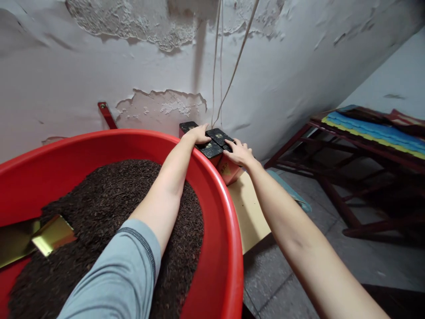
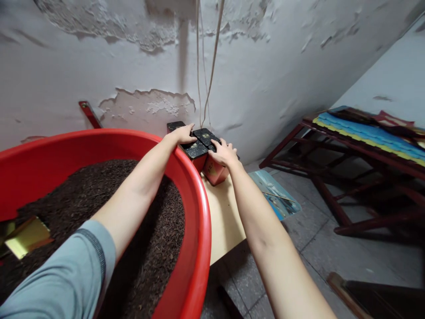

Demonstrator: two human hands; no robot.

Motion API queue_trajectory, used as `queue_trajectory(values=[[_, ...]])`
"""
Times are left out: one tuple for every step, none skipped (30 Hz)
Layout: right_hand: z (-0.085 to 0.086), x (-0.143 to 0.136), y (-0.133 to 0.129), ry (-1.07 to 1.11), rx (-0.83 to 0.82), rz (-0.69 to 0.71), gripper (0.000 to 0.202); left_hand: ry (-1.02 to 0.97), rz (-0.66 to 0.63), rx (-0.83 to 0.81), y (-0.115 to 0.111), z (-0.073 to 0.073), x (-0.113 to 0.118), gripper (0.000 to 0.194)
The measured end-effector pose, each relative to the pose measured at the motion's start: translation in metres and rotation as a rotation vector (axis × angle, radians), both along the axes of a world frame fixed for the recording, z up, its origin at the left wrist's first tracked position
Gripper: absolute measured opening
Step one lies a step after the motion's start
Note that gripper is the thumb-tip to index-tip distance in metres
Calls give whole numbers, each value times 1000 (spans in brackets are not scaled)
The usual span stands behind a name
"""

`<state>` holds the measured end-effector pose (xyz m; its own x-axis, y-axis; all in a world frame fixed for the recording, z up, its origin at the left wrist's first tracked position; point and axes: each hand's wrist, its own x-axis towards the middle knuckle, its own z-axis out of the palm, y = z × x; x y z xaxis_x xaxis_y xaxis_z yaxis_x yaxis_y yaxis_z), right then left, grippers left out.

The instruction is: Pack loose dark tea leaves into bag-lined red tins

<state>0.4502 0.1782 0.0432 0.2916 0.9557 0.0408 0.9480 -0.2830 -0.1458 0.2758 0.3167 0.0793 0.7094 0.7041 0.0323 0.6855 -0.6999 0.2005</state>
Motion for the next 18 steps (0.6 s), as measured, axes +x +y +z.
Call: queue_trajectory(values=[[0,-1,2,14,0,-20,76,4,25,-1,-3,-1,0,86],[0,-1,4,28,5,-37,73,19,67,0,-6,-1,1,83],[0,-1,6,39,11,-46,70,43,126,-6,-9,-1,2,81],[-1,0,9,50,20,-47,67,70,193,-27,-13,0,3,80],[-1,0,12,61,31,-42,65,96,259,-64,-16,0,4,82],[-2,1,15,70,41,-36,64,122,306,-111,-18,2,5,86],[-2,1,18,77,48,-31,63,144,325,-157,-20,3,6,91],[-2,0,22,83,58,-31,63,170,316,-194,-21,5,6,96],[-2,0,25,87,72,-36,63,198,286,-213,-21,6,5,100],[-2,-1,29,90,88,-42,63,222,247,-212,-20,7,4,104],[-1,-1,32,89,99,-46,63,238,213,-201,-19,7,2,108],[0,0,34,90,112,-47,63,244,190,-186,-18,7,0,110],[0,2,35,96,135,-42,61,238,179,-170,-17,6,-1,110],[-1,5,34,107,179,-39,60,223,175,-160,-16,4,-3,109],[-3,10,32,124,255,-47,58,202,177,-152,-15,2,-4,108],[-7,15,27,150,365,-81,58,181,181,-147,-15,0,-4,106],[-12,20,21,188,500,-135,60,158,186,-147,-15,-2,-5,104],[-20,23,14,238,642,-195,63,136,188,-150,-16,-3,-5,103]])
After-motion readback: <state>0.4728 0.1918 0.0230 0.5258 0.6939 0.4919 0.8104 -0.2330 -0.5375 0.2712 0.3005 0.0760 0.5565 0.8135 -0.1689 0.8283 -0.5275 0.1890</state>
